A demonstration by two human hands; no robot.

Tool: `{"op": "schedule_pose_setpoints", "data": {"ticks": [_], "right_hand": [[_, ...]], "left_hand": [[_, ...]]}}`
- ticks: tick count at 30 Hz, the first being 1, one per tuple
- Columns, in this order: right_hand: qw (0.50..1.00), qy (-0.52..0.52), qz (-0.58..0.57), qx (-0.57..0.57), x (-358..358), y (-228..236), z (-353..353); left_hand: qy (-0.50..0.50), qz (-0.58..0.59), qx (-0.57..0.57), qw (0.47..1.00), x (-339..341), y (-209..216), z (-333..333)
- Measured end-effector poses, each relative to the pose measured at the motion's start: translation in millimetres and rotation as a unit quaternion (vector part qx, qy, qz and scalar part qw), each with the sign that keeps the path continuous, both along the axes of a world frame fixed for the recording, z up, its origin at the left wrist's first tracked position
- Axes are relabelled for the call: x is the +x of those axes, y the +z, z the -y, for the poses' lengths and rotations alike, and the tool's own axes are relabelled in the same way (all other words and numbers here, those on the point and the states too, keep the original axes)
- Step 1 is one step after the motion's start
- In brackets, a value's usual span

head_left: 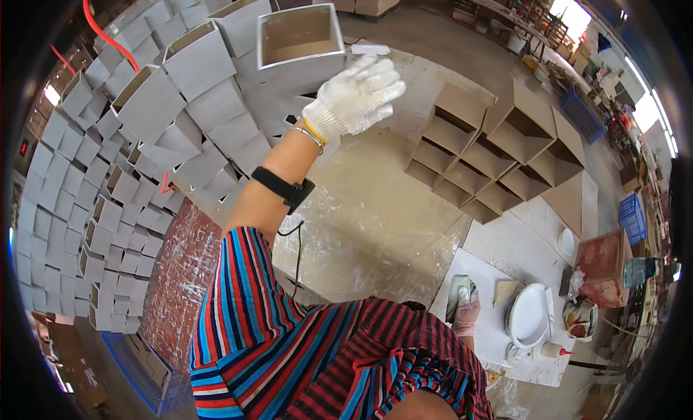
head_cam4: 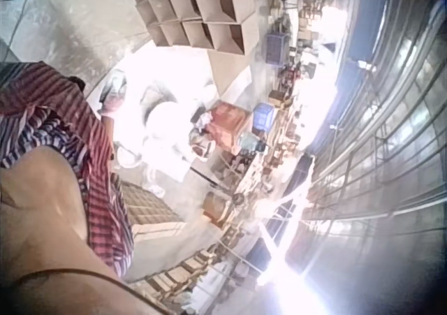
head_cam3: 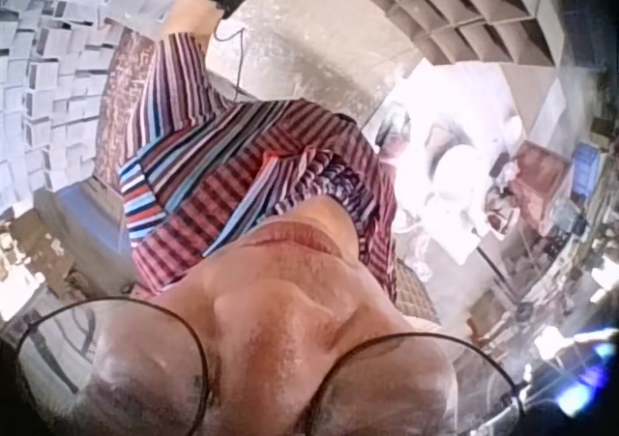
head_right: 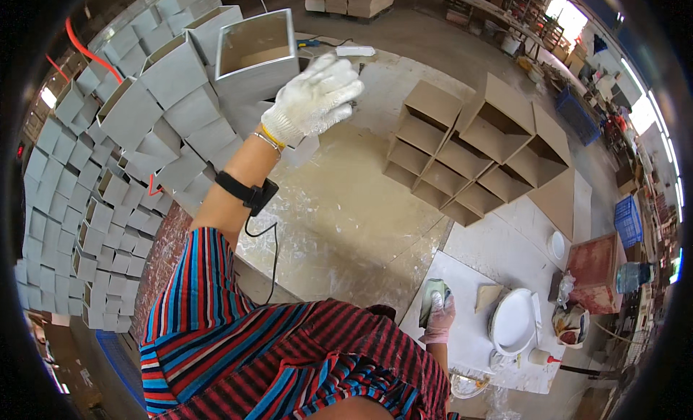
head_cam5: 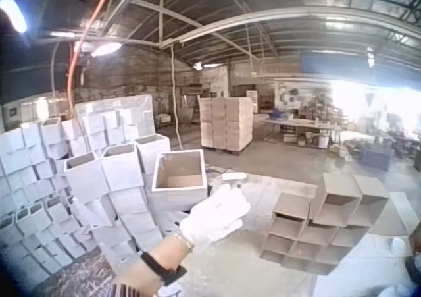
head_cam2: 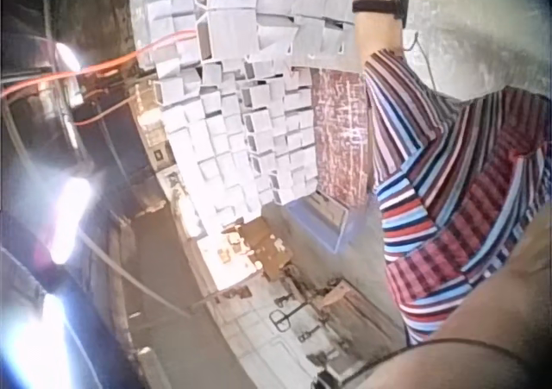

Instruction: The person applies a white substance to the interior and exterior of a wooden box, wipes the surfaces with a cloth, and then stacks it onto a pile of similar boxes.

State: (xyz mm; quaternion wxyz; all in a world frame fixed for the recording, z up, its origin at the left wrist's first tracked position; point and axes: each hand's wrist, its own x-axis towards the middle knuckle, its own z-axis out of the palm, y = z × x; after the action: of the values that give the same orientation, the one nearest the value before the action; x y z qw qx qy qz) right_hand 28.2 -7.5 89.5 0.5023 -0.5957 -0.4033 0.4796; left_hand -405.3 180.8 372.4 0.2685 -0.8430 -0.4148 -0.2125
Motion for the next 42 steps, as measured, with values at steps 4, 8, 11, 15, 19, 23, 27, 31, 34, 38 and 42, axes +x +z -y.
{"op": "schedule_pose_setpoints", "data": {"ticks": [4, 8, 11, 15, 19, 23, 27, 31, 34, 38, 42], "right_hand": [[0.999, 0.025, 0.042, -0.008, -9, 4, -3], [0.998, 0.033, 0.052, -0.012, -7, 1, -4], [0.998, 0.043, 0.052, 0.016, -2, -8, -9], [0.995, 0.052, 0.080, 0.009, -3, -17, -14], [0.991, 0.083, 0.103, 0.016, -15, -16, -18], [0.989, 0.096, 0.111, 0.012, -35, -8, -24], [0.991, 0.127, 0.022, -0.025, -55, 6, -40], [0.954, 0.221, 0.198, 0.050, -81, 35, -77], [0.879, 0.337, 0.287, 0.177, -122, 67, -118], [0.828, 0.424, 0.186, 0.316, -200, 118, -168], [0.761, 0.428, 0.331, 0.358, -266, 175, -200]], "left_hand": [[0.015, -0.004, 0.161, 0.987, -11, -3, 16], [0.150, -0.124, 0.062, 0.979, -38, -4, 18], [0.059, -0.189, 0.042, 0.979, -63, 2, 6], [0.022, -0.259, 0.020, 0.965, -74, 5, -8], [0.038, -0.310, -0.001, 0.950, -67, 6, -6], [0.066, -0.330, -0.008, 0.942, -64, 13, 2], [0.116, -0.345, -0.012, 0.931, -66, 21, 11], [0.180, -0.319, 0.025, 0.930, -65, 24, 25], [0.261, -0.239, 0.034, 0.935, -59, 22, 39], [0.318, -0.187, 0.073, 0.927, -53, 17, 53], [0.358, -0.119, 0.074, 0.923, -60, 11, 54]]}}
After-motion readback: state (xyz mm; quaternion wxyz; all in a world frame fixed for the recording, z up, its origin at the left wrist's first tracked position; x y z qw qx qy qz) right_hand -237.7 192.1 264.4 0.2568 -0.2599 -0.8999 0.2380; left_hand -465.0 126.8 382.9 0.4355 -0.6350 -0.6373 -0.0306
